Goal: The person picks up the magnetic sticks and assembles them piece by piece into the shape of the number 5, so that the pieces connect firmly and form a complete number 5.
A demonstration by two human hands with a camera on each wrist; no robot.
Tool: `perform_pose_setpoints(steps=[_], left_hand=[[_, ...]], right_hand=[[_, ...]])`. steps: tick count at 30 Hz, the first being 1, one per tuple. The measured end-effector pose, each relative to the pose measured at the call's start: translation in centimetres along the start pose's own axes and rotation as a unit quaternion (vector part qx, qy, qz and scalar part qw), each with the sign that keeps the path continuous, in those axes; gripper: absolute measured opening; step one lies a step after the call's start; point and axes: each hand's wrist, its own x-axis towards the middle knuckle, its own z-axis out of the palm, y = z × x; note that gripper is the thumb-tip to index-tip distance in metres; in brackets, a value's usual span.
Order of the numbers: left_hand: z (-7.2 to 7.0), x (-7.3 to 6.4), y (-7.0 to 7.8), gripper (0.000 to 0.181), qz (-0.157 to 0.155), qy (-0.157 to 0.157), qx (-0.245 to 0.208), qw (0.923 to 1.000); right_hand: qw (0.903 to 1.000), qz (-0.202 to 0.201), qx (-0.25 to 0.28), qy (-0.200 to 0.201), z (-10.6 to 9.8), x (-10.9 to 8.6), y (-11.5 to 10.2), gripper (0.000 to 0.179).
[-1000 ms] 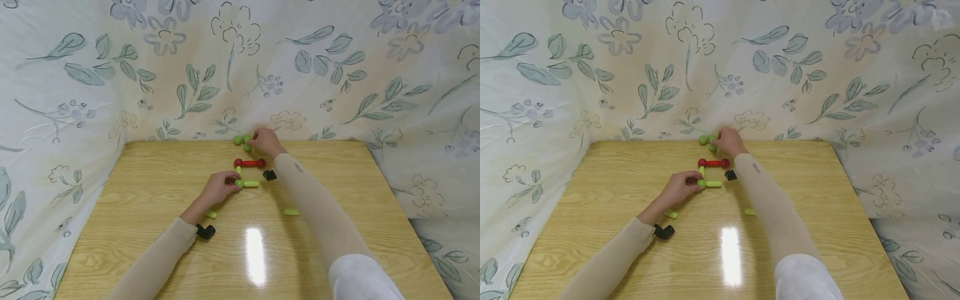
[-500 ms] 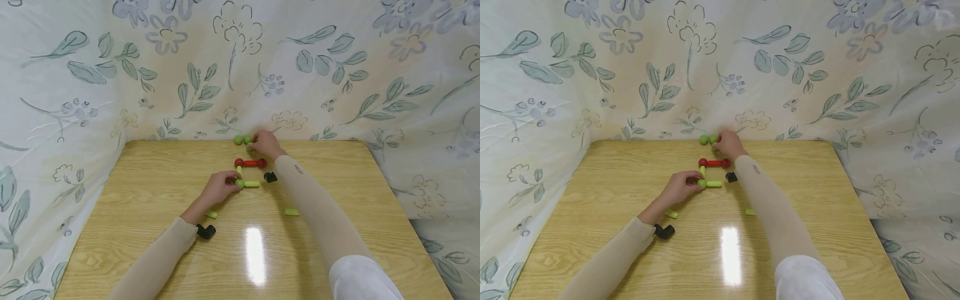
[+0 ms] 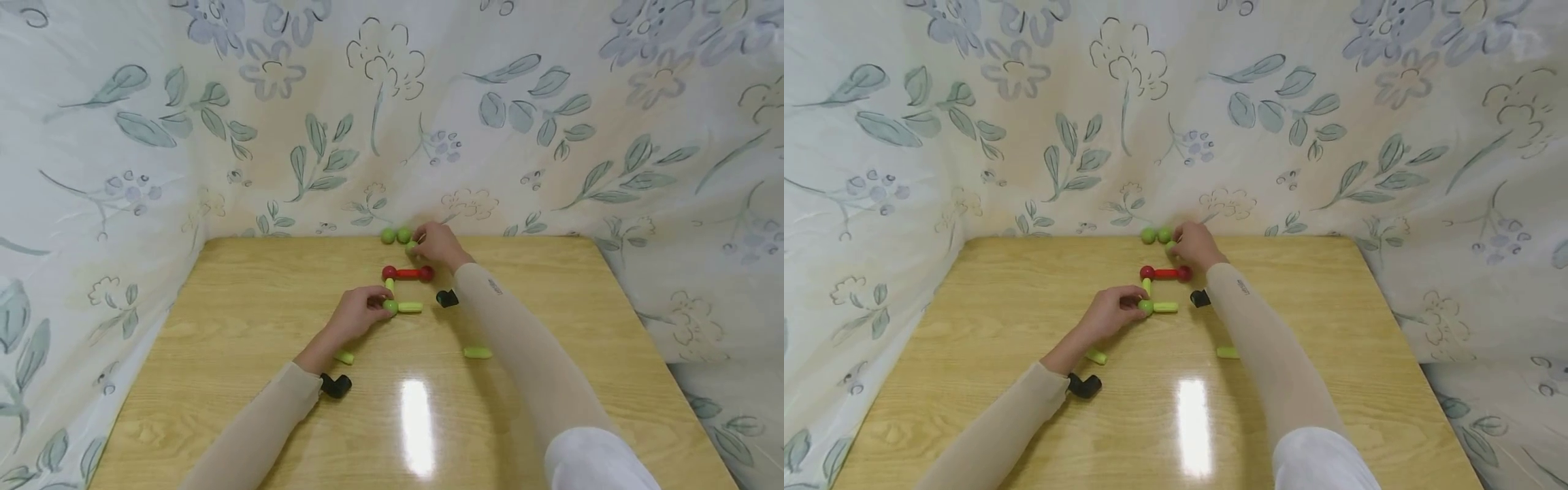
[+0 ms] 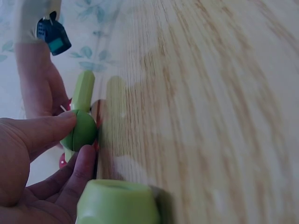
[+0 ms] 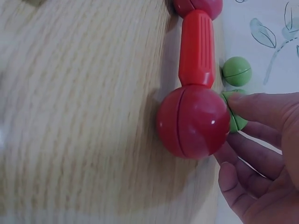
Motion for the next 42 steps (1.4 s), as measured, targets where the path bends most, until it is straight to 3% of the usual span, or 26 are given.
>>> perform_pose_setpoints(steps=[23,42], left_hand=[[0.2,-0.3,0.4,0.024,-0.005,0.007,0.011,0.9999],[0.4,-0.6,0.6,0.023,-0.006,0.013,0.012,0.9998]], right_hand=[[0.998,-0.021,0.03,0.052,-0.8,-2.2,3.1,0.034],[0.9972,-0.039,0.04,0.051,-2.0,-5.2,4.3,0.035]])
